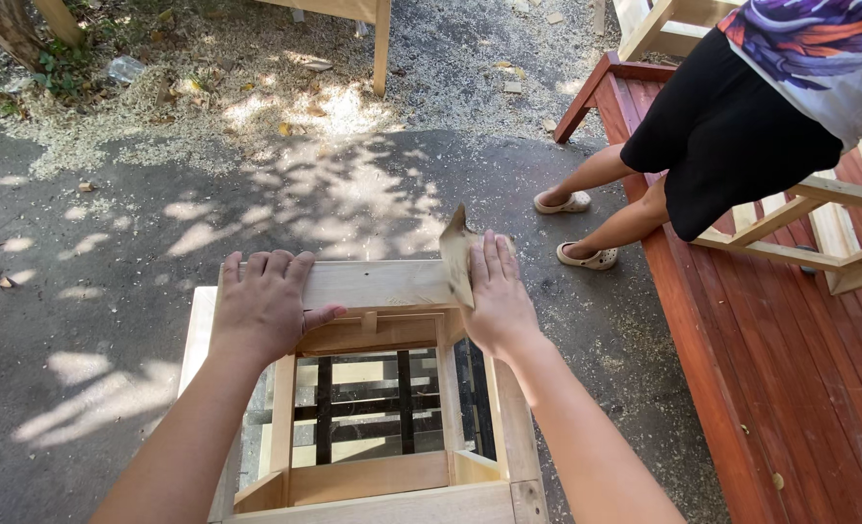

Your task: The person sands the edges and flat surfaces of a wooden chair frame using a sanding block. The person holds the frame steady with one hand while sanding with the other, moving along different sections of the frame.

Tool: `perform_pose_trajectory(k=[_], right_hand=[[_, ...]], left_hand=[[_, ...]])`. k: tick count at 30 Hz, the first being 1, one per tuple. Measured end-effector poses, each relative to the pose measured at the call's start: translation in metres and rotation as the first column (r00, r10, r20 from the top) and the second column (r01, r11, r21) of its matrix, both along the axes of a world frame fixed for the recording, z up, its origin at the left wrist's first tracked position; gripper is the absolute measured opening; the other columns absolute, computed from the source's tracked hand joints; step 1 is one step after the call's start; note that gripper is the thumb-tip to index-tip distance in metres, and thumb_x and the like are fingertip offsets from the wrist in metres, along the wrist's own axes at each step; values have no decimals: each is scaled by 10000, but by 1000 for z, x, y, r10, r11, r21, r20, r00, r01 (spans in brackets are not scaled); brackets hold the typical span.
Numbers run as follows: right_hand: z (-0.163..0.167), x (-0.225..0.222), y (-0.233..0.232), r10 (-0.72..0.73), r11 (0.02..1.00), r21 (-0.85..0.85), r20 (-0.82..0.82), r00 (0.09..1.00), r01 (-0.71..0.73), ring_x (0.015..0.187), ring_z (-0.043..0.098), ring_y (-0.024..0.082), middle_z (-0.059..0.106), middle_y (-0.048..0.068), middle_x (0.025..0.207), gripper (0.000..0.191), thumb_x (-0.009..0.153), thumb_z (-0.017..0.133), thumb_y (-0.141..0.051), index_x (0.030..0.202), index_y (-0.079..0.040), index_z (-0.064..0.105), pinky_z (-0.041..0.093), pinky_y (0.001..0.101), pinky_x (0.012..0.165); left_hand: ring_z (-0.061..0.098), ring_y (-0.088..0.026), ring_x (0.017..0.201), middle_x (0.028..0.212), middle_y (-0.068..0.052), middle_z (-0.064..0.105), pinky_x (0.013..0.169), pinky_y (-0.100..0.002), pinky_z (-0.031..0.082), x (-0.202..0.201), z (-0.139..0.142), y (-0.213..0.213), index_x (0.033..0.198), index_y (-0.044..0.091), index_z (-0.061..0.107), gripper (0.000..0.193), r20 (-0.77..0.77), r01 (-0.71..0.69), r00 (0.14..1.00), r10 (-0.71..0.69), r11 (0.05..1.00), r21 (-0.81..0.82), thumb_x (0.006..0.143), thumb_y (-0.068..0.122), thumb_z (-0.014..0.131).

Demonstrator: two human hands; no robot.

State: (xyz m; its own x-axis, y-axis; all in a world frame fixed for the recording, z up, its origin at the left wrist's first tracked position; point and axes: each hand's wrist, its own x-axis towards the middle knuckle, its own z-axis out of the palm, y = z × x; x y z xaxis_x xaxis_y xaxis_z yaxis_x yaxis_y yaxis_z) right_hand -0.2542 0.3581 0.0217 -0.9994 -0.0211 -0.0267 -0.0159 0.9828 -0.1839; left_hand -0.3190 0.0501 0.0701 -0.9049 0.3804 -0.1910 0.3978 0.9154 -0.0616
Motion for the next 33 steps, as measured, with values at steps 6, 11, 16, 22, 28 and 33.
perform_pose_trajectory(k=[6, 11, 16, 22, 28, 33], right_hand=[[22, 83, -9, 78, 972, 215, 104, 992, -99, 1560, -22, 377, 38, 241, 1673, 834, 901, 497, -285, 1569, 50, 126, 50, 401, 1255], [8, 17, -2, 33, 992, 119, 9, 999, -34, 1540, -30, 381, 23, 281, 1646, 776, 989, 450, -344, 1545, 86, 121, 21, 414, 1238], [12, 24, -6, 28, 996, 86, 32, 999, -31, 1538, -29, 370, 25, 277, 1641, 758, 998, 423, -337, 1540, 99, 120, 9, 409, 1240], [22, 97, -12, 184, 982, 71, -155, 971, -174, 1531, 69, 464, 136, 352, 1605, 782, 867, 539, -188, 1499, 133, 206, 69, 477, 1251], [12, -1, -5, 12, 998, 62, 29, 1000, -14, 1513, -89, 382, -40, 273, 1638, 738, 1034, 420, -325, 1553, 63, 68, -17, 462, 1218], [27, 46, -11, 104, 971, 214, 19, 994, -106, 1526, -87, 390, -24, 278, 1644, 784, 961, 423, -310, 1542, 87, 76, -12, 451, 1230]], left_hand=[[444, -259, 1352, 1397, -93, 518, 1194, -542, 224, -3, -3, 2, 1499, 208, 403, 977, -25, 3, 1000, -3, 1000, 6, 803, 892, 374], [453, -262, 1347, 1395, -89, 521, 1193, -545, 230, 0, -4, 1, 1479, 210, 426, 969, -32, -6, 999, 7, 1000, 16, 790, 889, 392], [473, -276, 1329, 1370, -103, 538, 1191, -543, 241, 2, -4, 0, 1484, 190, 434, 972, -55, 13, 998, -12, 1000, 24, 804, 883, 395], [457, -280, 1323, 1380, -107, 523, 1168, -548, 230, -4, -6, 3, 1456, 190, 435, 970, -89, 19, 996, -15, 999, 48, 785, 888, 387], [457, -261, 1331, 1362, -97, 530, 1187, -552, 219, 1, -4, 2, 1492, 195, 409, 972, -36, 6, 999, -6, 1000, 6, 807, 882, 359], [465, -262, 1336, 1371, -95, 532, 1203, -539, 227, -2, -2, 2, 1505, 204, 413, 957, -28, 10, 1000, -10, 1000, -18, 827, 875, 340]])
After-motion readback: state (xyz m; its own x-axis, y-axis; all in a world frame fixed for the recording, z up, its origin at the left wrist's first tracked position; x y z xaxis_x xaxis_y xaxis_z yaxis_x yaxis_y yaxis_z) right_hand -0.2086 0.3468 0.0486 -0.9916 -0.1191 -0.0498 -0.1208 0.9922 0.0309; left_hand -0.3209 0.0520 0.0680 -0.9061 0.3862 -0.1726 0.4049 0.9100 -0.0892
